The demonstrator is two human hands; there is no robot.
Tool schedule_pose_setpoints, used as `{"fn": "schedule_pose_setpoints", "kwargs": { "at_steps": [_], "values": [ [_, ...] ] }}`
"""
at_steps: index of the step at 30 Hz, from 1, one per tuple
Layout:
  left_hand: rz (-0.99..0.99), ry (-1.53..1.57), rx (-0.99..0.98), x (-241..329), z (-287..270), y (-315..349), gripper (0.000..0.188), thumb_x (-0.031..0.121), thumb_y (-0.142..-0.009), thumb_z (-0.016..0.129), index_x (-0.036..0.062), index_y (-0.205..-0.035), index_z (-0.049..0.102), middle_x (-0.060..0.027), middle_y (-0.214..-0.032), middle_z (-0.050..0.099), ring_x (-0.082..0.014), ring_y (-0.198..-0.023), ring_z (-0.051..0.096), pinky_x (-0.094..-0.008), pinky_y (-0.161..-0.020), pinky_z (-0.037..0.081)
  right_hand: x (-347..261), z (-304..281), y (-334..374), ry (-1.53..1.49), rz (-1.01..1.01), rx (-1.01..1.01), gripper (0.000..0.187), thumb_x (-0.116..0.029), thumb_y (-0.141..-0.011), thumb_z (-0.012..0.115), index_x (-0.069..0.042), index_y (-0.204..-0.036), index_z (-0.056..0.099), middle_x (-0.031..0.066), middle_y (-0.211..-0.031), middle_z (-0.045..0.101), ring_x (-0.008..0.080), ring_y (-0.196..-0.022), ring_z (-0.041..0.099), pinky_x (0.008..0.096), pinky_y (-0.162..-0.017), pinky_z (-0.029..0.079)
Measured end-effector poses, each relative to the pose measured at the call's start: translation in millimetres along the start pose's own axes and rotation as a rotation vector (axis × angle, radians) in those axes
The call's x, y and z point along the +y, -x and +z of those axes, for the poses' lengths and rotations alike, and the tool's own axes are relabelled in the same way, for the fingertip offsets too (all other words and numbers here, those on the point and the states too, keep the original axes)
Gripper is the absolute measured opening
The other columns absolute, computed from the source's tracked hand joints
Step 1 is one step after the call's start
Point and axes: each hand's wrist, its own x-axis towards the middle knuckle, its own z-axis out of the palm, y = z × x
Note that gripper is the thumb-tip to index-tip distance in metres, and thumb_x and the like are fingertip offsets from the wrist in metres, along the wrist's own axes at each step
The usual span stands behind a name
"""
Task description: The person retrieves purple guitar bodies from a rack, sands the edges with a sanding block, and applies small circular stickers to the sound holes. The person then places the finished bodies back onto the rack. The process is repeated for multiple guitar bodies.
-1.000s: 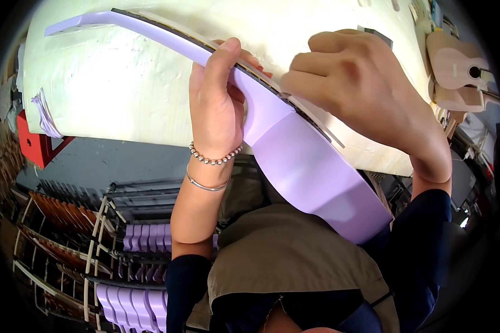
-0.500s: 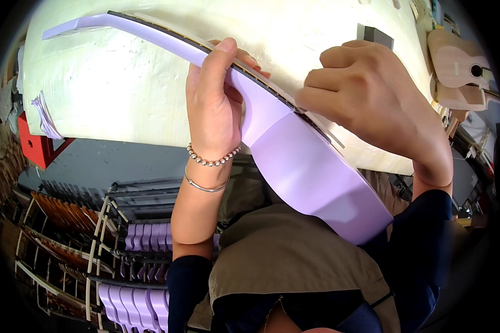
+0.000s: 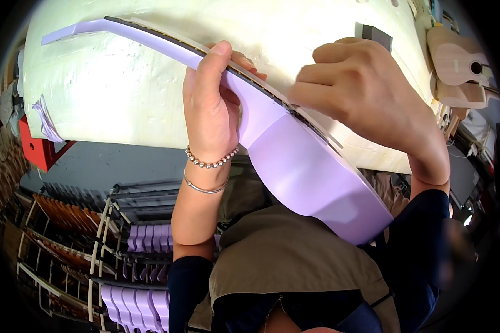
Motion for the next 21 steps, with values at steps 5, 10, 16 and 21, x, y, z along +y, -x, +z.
{"fn": "schedule_pose_setpoints", "kwargs": {
  "at_steps": [5,10,16,21],
  "values": [
    [-0.004,0.001,0.003,-1,-1,-1,0.027,0.029,-0.085,0.055,0.0023,-0.084,0.052,-0.0089,-0.071,0.058,-0.0186,-0.065,0.058,-0.0297,-0.063,0.047,1,1,2,-0.013,0.002,-0.008,0.013,-0.009,-0.06,0.059,-0.009,-0.072,0.057,-0.0012,-0.06,0.051,0.0172,-0.056,0.049,0.0293,-0.049,0.041],
    [-0.011,0.009,0.012,1,2,1,0.025,0.028,-0.085,0.055,0.0035,-0.085,0.051,-0.0074,-0.071,0.056,-0.0183,-0.067,0.057,-0.0319,-0.065,0.047,8,1,10,-0.121,-0.022,-0.057,0.014,-0.005,-0.064,0.06,-0.009,-0.077,0.06,0.0007,-0.066,0.057,0.0178,-0.056,0.05,0.0288,-0.05,0.041],
    [-0.043,0.072,-0.026,0,1,1,0.022,0.026,-0.087,0.053,0.0055,-0.083,0.05,-0.0056,-0.073,0.054,-0.0159,-0.073,0.052,-0.0341,-0.071,0.047,18,35,44,-1.113,0.659,0.017,0.032,-0.031,-0.089,0.052,-0.005,-0.106,0.061,0.0032,-0.084,0.064,0.009,-0.055,0.044,0.0229,-0.052,0.04],
    [-0.055,0.032,-0.031,1,-2,2,0.027,0.031,-0.089,0.052,0.0039,-0.089,0.051,-0.0065,-0.078,0.055,-0.0166,-0.077,0.053,-0.0364,-0.077,0.047,1,57,58,-1.355,0.589,0.024,0.047,-0.041,-0.084,0.059,-0.004,-0.114,0.056,0.0029,-0.09,0.063,0.0027,-0.054,0.036,0.0174,-0.049,0.032]
  ]
}}
